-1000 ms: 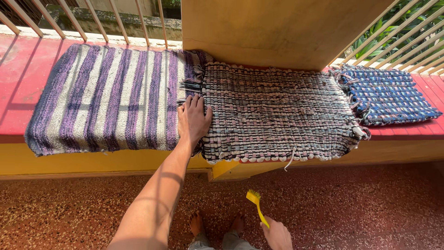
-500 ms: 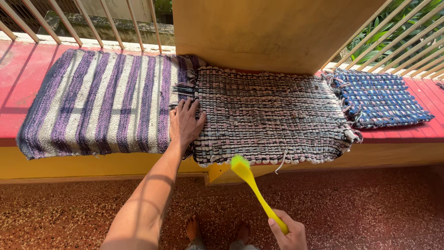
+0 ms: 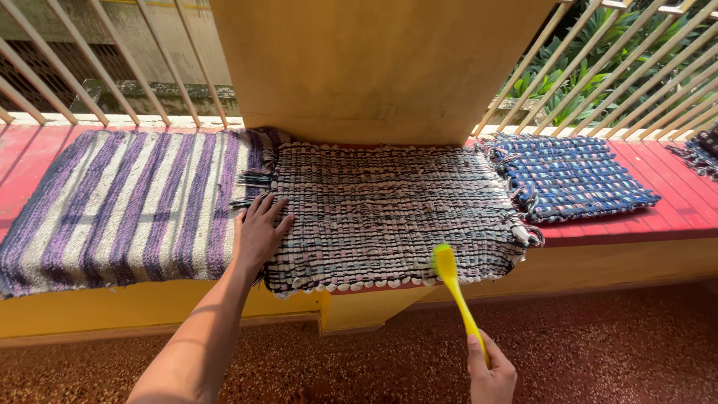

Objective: The person brushes dust and debris off several woven floor mats on a balcony ledge using a yellow hand brush, occasionally flipping the mats to clean both sides.

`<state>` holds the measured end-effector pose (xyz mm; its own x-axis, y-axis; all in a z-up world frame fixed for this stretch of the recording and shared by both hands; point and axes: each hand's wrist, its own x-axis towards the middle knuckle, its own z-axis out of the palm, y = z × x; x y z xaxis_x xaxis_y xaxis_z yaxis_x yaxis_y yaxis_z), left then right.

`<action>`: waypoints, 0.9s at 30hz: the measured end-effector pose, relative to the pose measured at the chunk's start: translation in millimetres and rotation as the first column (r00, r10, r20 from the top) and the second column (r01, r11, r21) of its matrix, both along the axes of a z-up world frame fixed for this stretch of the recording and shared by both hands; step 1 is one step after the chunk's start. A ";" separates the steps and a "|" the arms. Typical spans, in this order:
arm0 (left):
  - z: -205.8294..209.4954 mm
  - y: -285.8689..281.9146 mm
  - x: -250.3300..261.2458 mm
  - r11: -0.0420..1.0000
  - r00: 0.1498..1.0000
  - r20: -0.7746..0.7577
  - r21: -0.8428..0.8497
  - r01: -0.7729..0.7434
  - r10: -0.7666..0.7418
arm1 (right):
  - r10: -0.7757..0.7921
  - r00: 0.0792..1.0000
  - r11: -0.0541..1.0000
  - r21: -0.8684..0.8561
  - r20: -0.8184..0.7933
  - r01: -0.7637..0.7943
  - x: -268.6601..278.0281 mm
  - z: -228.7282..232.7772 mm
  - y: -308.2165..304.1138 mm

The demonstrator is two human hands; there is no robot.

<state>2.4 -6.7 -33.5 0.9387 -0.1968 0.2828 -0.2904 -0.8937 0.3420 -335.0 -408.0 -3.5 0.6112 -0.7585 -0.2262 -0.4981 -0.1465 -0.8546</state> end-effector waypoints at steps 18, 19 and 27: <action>-9.0 -15.3 -26.0 0.983 0.980 -0.138 0.132 -0.126 0.144 | 0.319 0.946 0.943 -0.078 -0.052 -0.323 33.4 18.3 -41.2; -8.3 -14.7 -25.3 0.982 0.977 -0.155 0.144 -0.122 0.144 | 0.202 0.979 0.974 -0.098 -0.014 -0.203 43.4 27.5 -56.8; 2.6 -14.5 -24.1 0.976 0.932 -0.332 0.202 -0.083 0.148 | 0.500 0.866 0.852 -0.184 0.016 -0.489 107.0 39.2 -81.0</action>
